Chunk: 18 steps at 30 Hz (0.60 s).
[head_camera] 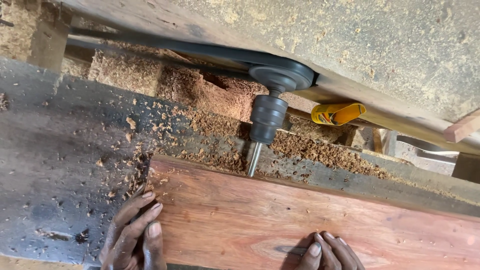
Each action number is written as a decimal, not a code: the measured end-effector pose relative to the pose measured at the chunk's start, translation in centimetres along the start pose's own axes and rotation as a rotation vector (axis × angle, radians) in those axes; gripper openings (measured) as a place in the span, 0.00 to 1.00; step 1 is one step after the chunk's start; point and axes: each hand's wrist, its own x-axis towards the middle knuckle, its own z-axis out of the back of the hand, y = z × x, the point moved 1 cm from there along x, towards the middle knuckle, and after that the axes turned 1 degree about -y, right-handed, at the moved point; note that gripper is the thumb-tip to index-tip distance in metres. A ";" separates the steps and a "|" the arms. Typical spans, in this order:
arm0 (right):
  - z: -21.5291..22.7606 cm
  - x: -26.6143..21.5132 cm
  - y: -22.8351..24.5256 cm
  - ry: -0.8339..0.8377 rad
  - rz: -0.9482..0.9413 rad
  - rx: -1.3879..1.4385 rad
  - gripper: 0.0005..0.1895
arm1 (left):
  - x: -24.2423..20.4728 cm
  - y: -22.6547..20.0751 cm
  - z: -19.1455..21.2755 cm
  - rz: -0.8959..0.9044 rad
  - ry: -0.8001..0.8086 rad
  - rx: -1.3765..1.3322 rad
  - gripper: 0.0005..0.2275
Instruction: The person guides a rectangular wooden plank under a spinning router bit to shape its edge. They hold the wood with both hands, moving it back and forth along the machine's track while wood shavings accumulate on the surface.
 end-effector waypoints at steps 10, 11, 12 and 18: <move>-0.5 0.0 -1.2 0.015 -0.011 0.012 0.10 | 0.3 -0.2 -0.5 0.030 -0.016 0.012 0.07; -0.5 -0.1 -1.6 0.027 -0.004 0.009 0.11 | 0.3 -0.1 -0.5 0.036 -0.016 0.020 0.07; -0.6 -0.2 -2.0 0.035 0.000 0.005 0.11 | 0.4 -0.1 -0.5 0.040 -0.015 0.025 0.07; -0.5 0.6 -1.2 0.066 -0.019 0.015 0.12 | 0.6 0.5 -0.7 0.020 -0.011 0.053 0.07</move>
